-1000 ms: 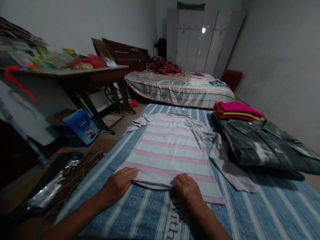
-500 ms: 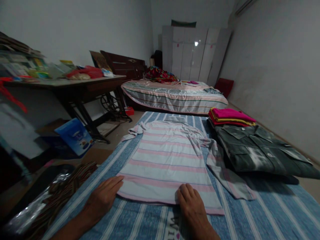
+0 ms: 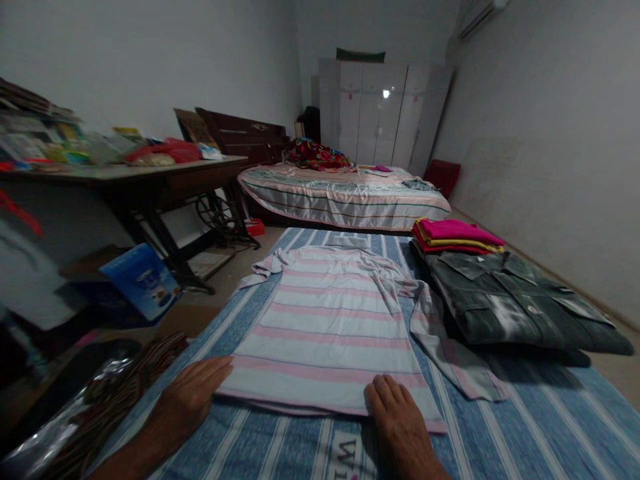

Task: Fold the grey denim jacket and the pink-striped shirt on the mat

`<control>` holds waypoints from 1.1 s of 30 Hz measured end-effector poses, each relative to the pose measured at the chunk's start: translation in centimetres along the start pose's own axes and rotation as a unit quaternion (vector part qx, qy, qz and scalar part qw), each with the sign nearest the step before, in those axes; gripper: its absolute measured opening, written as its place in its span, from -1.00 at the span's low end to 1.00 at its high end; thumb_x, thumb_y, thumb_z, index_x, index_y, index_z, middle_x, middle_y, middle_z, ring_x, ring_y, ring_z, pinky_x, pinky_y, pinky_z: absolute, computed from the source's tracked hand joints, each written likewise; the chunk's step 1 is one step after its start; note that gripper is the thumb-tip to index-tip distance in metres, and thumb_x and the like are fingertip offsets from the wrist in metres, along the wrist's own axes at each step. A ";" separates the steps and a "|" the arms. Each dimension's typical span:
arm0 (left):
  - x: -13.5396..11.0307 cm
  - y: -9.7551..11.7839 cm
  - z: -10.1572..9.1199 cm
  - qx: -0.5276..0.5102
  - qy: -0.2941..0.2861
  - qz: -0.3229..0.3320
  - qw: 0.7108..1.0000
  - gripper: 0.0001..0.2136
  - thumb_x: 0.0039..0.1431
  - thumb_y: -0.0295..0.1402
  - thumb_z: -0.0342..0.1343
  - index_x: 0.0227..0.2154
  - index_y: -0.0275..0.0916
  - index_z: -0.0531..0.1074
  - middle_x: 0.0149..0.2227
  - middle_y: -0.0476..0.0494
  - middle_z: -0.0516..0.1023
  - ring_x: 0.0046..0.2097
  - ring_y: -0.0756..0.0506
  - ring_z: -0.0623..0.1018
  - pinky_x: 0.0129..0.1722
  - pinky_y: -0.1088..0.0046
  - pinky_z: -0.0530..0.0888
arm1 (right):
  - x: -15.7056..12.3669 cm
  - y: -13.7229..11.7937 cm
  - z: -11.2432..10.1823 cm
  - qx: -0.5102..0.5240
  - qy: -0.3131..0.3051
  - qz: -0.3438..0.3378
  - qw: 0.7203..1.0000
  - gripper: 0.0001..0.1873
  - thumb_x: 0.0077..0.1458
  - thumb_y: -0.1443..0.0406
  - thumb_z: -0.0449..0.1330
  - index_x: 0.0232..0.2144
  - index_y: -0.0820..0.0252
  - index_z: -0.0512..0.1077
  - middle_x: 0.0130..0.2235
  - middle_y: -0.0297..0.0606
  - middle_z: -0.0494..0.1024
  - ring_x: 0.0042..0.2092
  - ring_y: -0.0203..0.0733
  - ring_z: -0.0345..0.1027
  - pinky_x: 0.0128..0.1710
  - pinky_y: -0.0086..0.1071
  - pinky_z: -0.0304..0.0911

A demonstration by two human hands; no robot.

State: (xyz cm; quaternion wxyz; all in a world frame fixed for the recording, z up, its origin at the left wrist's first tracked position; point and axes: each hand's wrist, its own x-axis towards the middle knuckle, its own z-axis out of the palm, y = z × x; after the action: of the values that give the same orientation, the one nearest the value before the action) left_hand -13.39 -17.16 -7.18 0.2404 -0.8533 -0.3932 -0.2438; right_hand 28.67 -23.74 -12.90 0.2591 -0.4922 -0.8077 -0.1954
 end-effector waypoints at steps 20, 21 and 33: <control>2.3 5.3 0.4 -0.035 -0.047 0.038 0.998 -0.51 0.14 -0.65 -0.24 0.05 -0.22 0.37 0.02 -0.16 0.49 0.13 -0.10 0.38 0.14 0.24 0.27 | -1.4 1.2 0.2 -0.026 -0.002 0.019 0.999 -0.44 -0.13 0.55 -0.03 -0.04 0.17 0.36 -0.04 -0.18 0.48 0.01 -0.09 0.30 -0.02 -0.24 0.22; 2.4 5.7 0.7 -0.042 -0.040 0.043 0.997 -0.51 0.14 -0.66 -0.25 0.04 -0.23 0.38 0.01 -0.18 0.50 0.12 -0.09 0.40 0.12 0.27 0.30 | -1.4 1.3 0.2 -0.031 -0.004 0.014 0.999 -0.44 -0.12 0.55 -0.03 -0.04 0.17 0.36 -0.04 -0.18 0.48 0.00 -0.10 0.31 -0.02 -0.25 0.22; 3.2 5.8 2.0 -0.025 -0.018 0.015 0.999 -0.62 0.05 -0.70 -0.19 -0.20 -0.29 0.43 -0.22 -0.20 0.54 -0.18 -0.12 0.50 -0.17 0.33 0.44 | -0.8 1.7 -0.9 -0.042 0.013 0.011 0.999 -0.45 -0.13 0.59 -0.07 -0.10 0.18 0.39 -0.08 -0.19 0.50 -0.03 -0.12 0.34 -0.06 -0.30 0.27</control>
State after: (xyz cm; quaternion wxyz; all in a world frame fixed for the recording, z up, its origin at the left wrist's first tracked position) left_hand -6.50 -17.49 -8.04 0.2158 -0.8693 -0.3783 -0.2339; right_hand 30.72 -24.09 -12.56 0.2505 -0.5092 -0.7898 -0.2327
